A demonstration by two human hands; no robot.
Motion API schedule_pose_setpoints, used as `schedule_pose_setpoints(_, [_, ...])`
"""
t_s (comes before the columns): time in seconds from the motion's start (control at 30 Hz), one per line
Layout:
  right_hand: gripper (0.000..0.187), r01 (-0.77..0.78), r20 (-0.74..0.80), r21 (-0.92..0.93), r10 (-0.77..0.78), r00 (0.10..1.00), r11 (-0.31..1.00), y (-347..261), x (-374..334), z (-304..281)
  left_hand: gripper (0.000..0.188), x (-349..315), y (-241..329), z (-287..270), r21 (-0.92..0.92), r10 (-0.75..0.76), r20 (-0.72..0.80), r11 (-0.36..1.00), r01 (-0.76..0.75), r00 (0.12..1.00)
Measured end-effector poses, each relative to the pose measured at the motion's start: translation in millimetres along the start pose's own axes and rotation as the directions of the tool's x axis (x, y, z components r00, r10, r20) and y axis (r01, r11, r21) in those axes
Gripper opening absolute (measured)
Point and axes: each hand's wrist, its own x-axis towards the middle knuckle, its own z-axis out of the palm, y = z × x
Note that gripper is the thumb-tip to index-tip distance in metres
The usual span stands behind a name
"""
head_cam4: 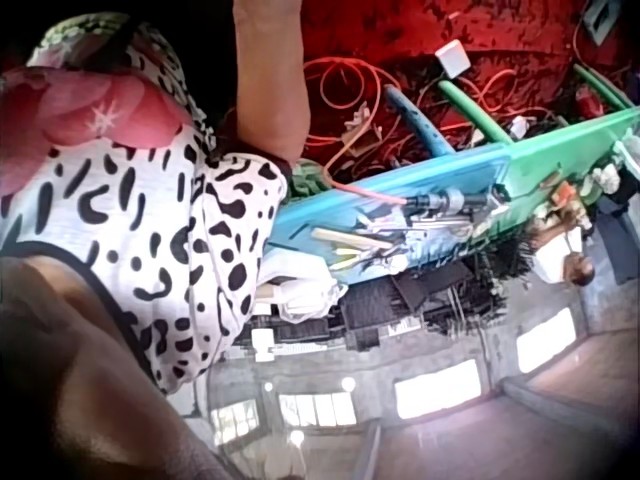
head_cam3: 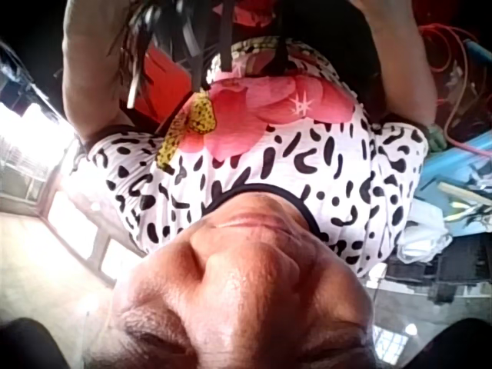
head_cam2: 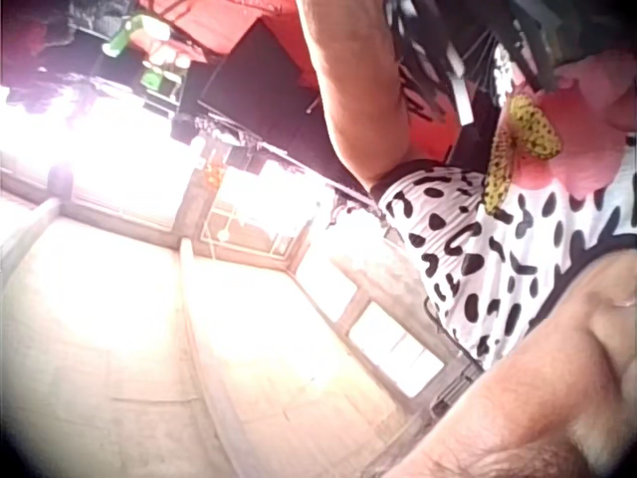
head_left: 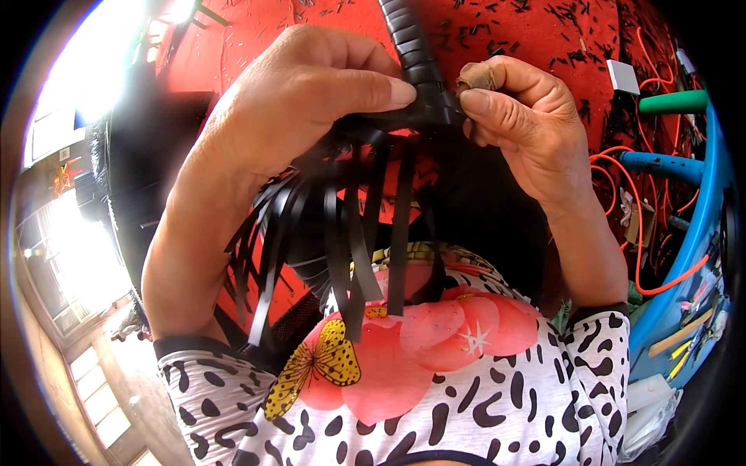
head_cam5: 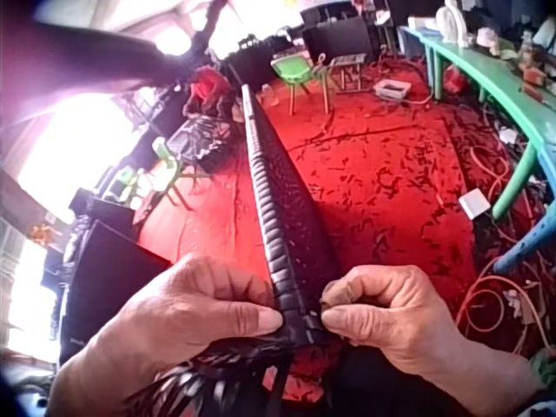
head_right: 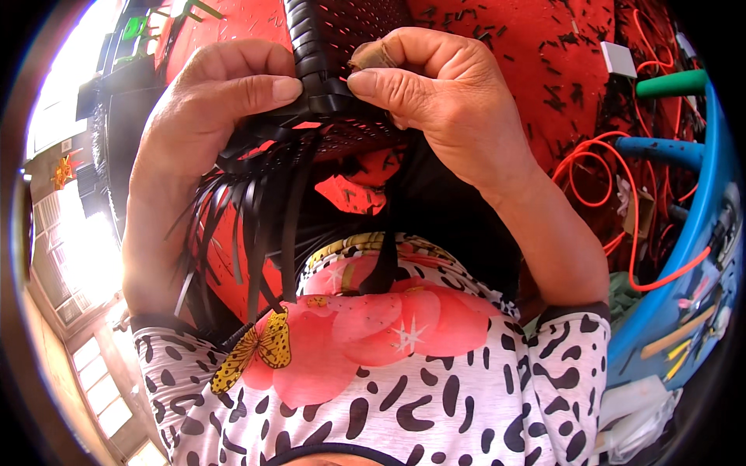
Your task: The person weaves black plastic straps onto a furniture frame by hand and then uses a pneumatic nail gun to secure the ends of the straps to the frame.
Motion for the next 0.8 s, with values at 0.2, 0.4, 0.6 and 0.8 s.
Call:
schedule_pose_setpoints(0.2, [0.012,0.142,-0.033,-0.144,-0.148,0.988,0.979,2,-3,7,0.016,2,-2,-1,0.036,0.046,0.080,0.998,-0.049,0.996])
schedule_pose_setpoints(0.4, [0.011,0.149,-0.046,-0.305,-0.171,0.984,0.940,1,-1,12,0.014,0,-9,-2,-0.070,0.045,0.086,0.997,-0.039,0.995])
schedule_pose_setpoints(0.6, [0.008,0.236,0.077,-0.607,-0.240,0.968,0.759,-17,5,22,0.018,-1,-16,-4,-0.160,0.077,0.102,0.985,-0.060,0.992])
schedule_pose_setpoints(0.8, [0.031,0.340,0.218,-0.647,-0.262,0.940,0.682,-22,7,16,0.017,-11,-15,3,-0.241,0.064,-0.157,0.965,-0.101,0.986])
